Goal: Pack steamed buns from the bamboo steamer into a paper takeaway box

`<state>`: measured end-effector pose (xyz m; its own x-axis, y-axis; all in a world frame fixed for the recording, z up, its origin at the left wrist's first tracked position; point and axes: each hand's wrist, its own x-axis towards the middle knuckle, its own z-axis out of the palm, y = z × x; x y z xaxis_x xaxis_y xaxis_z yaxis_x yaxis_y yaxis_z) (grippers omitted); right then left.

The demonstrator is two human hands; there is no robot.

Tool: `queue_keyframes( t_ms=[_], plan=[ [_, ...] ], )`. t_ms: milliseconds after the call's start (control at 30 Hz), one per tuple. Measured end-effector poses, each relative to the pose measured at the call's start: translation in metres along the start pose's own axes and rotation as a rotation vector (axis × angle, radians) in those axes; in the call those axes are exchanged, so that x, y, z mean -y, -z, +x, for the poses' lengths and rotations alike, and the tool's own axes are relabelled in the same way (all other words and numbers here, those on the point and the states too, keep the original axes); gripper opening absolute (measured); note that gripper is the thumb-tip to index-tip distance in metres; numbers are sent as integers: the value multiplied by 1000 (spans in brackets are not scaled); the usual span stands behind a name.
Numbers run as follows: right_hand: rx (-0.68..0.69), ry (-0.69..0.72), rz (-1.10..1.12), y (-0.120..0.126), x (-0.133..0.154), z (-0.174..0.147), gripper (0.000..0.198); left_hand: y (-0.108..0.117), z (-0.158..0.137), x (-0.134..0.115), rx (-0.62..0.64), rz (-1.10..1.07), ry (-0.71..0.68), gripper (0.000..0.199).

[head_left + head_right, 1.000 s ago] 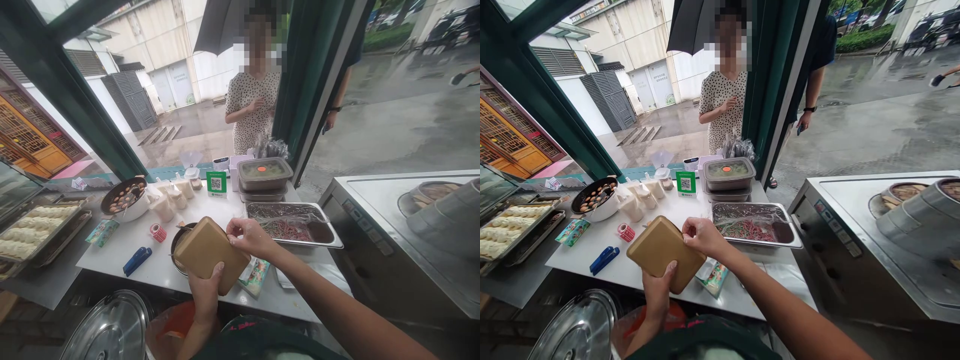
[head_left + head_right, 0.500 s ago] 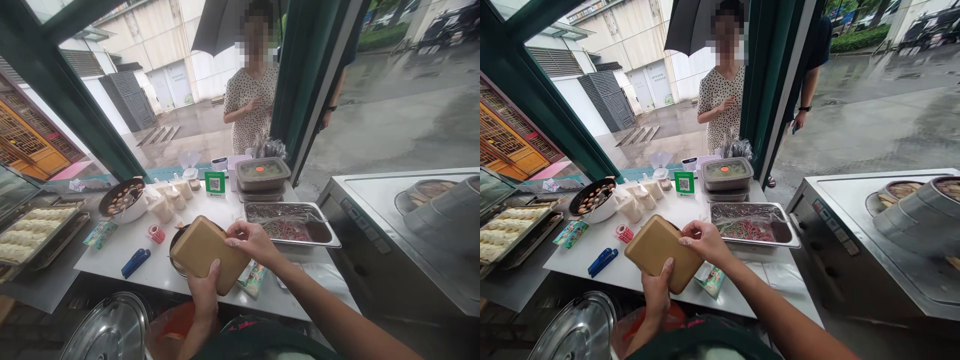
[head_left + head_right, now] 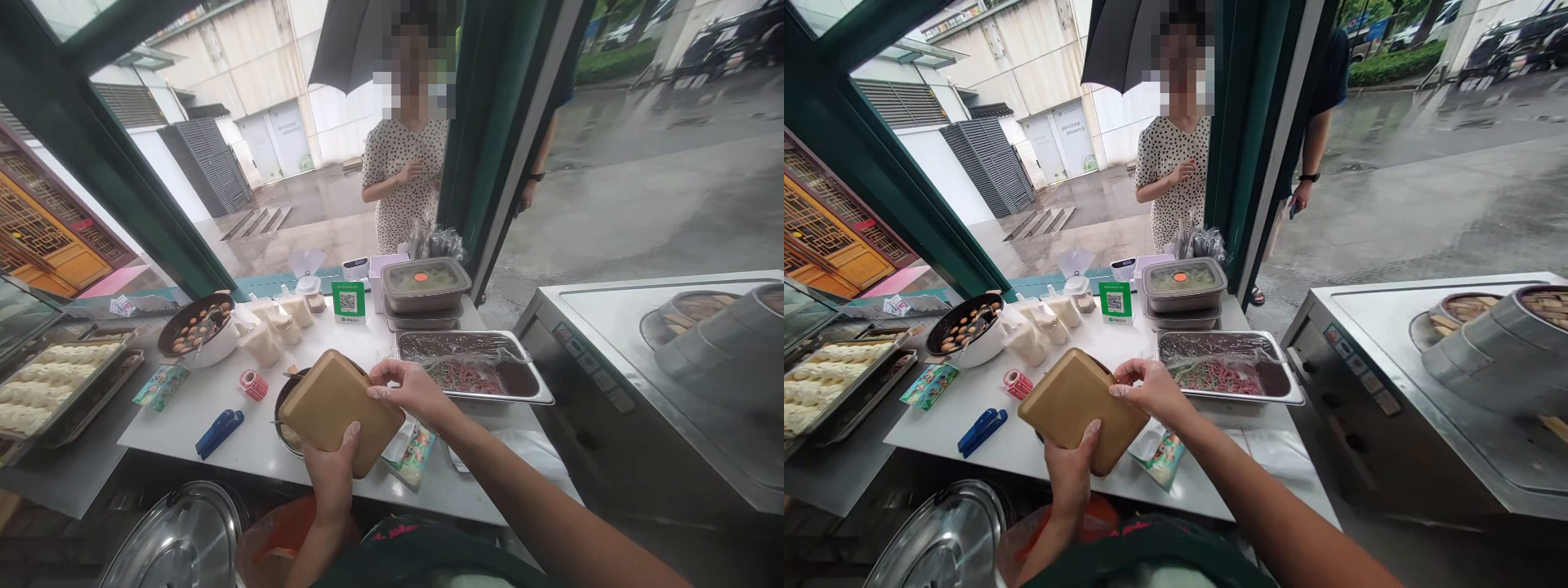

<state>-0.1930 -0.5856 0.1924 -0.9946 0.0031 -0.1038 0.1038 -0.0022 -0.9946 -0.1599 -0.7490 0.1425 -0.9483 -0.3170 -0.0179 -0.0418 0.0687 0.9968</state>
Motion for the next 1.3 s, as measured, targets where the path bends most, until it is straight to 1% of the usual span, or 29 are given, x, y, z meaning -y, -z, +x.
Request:
queue_keyframes(
  t_ms=[233,400,500,633,800,900,1000,1067,1167,1233,1300],
  plan=[
    [6,-34,39,1,-3,2,22,-1,-1,-3,-35,74,-18,64],
    [-18,-15,81,4,-3,5,20,-6,-5,-7,-50,133,-29,64],
    [-45,-2,9,5,-1,4,17,-8,-5,-4,-79,154,-37,64],
    [-118,-3,-131,5,1,4,14,-10,-3,2,-99,172,-91,68],
    [-94,-31,-173,6,-7,9,15,-9,-4,5,-102,251,-56,74],
    [-116,-1,-221,4,-11,12,13,-10,-3,7,-93,275,-49,80],
    [-193,73,-311,-1,-11,13,11,-13,3,5,-74,224,-63,78],
    [-198,116,-324,-3,-8,14,13,-15,10,2,-53,173,-46,73],
    [-118,152,-236,-1,-5,17,19,-18,23,1,-17,45,23,67],
    [-65,142,-167,3,-4,20,23,-21,32,2,28,-81,88,66],
    [-13,111,-99,8,-4,24,27,-24,44,4,102,-197,167,64]
  ],
)
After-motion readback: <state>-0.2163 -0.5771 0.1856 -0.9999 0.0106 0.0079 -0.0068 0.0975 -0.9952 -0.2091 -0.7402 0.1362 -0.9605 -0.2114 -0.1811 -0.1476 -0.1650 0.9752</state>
